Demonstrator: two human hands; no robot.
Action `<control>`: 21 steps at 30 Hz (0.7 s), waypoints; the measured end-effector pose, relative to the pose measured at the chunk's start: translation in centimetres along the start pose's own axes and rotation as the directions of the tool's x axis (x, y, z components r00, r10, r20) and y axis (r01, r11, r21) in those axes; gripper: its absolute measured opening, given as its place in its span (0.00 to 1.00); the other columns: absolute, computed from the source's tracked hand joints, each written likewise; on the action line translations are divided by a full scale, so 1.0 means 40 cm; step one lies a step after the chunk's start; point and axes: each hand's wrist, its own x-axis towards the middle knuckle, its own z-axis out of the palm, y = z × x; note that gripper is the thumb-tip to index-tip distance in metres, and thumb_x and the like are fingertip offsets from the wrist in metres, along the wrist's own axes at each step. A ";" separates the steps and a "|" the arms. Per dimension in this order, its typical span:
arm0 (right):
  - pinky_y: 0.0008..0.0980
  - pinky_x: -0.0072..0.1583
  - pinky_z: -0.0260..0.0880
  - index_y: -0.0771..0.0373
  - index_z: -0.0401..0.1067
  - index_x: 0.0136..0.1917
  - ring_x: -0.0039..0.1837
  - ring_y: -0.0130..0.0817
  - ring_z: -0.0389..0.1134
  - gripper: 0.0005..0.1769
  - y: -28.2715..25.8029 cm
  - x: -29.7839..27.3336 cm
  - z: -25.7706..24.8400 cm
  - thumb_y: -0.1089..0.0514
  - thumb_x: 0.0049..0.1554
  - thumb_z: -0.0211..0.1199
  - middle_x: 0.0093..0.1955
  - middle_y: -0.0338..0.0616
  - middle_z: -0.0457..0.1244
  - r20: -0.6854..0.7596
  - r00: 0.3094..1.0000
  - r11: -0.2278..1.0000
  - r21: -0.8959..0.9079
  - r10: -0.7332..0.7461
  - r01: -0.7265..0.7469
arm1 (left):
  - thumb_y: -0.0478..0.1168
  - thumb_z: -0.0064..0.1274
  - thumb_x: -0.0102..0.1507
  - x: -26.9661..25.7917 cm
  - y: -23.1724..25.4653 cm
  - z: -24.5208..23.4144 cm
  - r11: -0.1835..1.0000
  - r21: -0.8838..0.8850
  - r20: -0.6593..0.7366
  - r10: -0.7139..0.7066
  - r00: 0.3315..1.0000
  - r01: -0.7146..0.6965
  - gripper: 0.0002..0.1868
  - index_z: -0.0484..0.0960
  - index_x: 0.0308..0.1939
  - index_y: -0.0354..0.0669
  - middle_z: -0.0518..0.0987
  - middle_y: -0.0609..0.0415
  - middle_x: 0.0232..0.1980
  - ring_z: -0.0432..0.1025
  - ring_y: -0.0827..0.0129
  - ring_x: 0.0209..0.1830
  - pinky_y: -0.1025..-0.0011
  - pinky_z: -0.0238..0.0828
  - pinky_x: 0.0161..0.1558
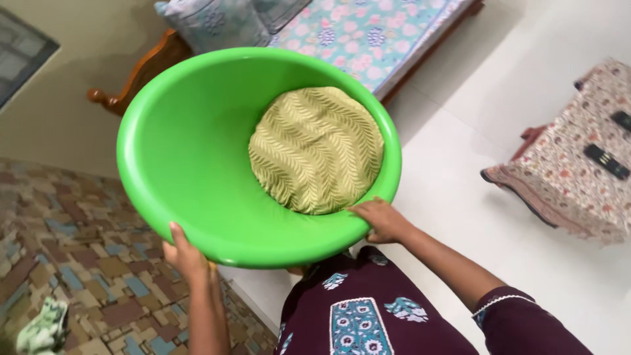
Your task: The person wipes the inside and outside of a green plastic basin with a cloth. They then place a patterned cloth inside the basin and continue wiping the basin's interior and rim.
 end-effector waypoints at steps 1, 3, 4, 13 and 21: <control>0.58 0.69 0.55 0.56 0.62 0.70 0.70 0.48 0.61 0.51 -0.021 -0.015 -0.004 0.55 0.34 0.76 0.66 0.50 0.63 -0.028 0.998 0.997 0.058 -0.052 0.053 | 0.49 0.45 0.74 -0.050 -0.006 0.017 0.994 -0.082 0.043 0.069 0.997 -0.066 0.22 0.70 0.63 0.34 0.78 0.49 0.55 0.76 0.65 0.49 0.66 0.78 0.46; 0.57 0.68 0.57 0.57 0.61 0.71 0.70 0.50 0.62 0.52 -0.075 -0.034 0.002 0.56 0.34 0.76 0.68 0.50 0.63 -0.122 0.972 0.970 0.112 -0.203 0.216 | 0.47 0.47 0.75 -0.132 -0.026 0.037 0.979 -0.156 0.087 0.142 0.986 -0.127 0.21 0.70 0.63 0.33 0.77 0.48 0.57 0.75 0.66 0.51 0.68 0.76 0.48; 0.56 0.68 0.58 0.59 0.60 0.73 0.70 0.52 0.62 0.53 -0.105 -0.037 0.011 0.59 0.35 0.75 0.69 0.52 0.63 -0.181 0.937 0.942 0.102 -0.300 0.321 | 0.47 0.47 0.75 -0.162 -0.040 0.040 0.981 -0.145 0.094 0.145 0.985 -0.131 0.20 0.71 0.62 0.32 0.78 0.49 0.57 0.75 0.66 0.51 0.68 0.76 0.49; 0.49 0.66 0.63 0.58 0.59 0.75 0.67 0.54 0.64 0.59 -0.192 -0.101 0.099 0.68 0.30 0.74 0.68 0.54 0.63 -0.179 0.970 0.974 0.132 -0.161 0.186 | 0.59 0.45 0.70 -0.003 0.014 -0.010 0.982 -0.112 0.284 -0.118 0.952 0.155 0.34 0.65 0.72 0.40 0.74 0.45 0.64 0.75 0.58 0.61 0.58 0.80 0.57; 0.45 0.68 0.63 0.55 0.69 0.66 0.66 0.47 0.66 0.41 -0.177 -0.245 0.051 0.74 0.39 0.68 0.62 0.44 0.67 -0.301 0.954 0.999 -0.046 -0.007 -0.008 | 0.52 0.51 0.65 0.056 -0.028 -0.087 0.923 -0.212 0.674 -0.101 0.732 0.322 0.37 0.62 0.75 0.41 0.72 0.45 0.65 0.72 0.56 0.63 0.57 0.77 0.58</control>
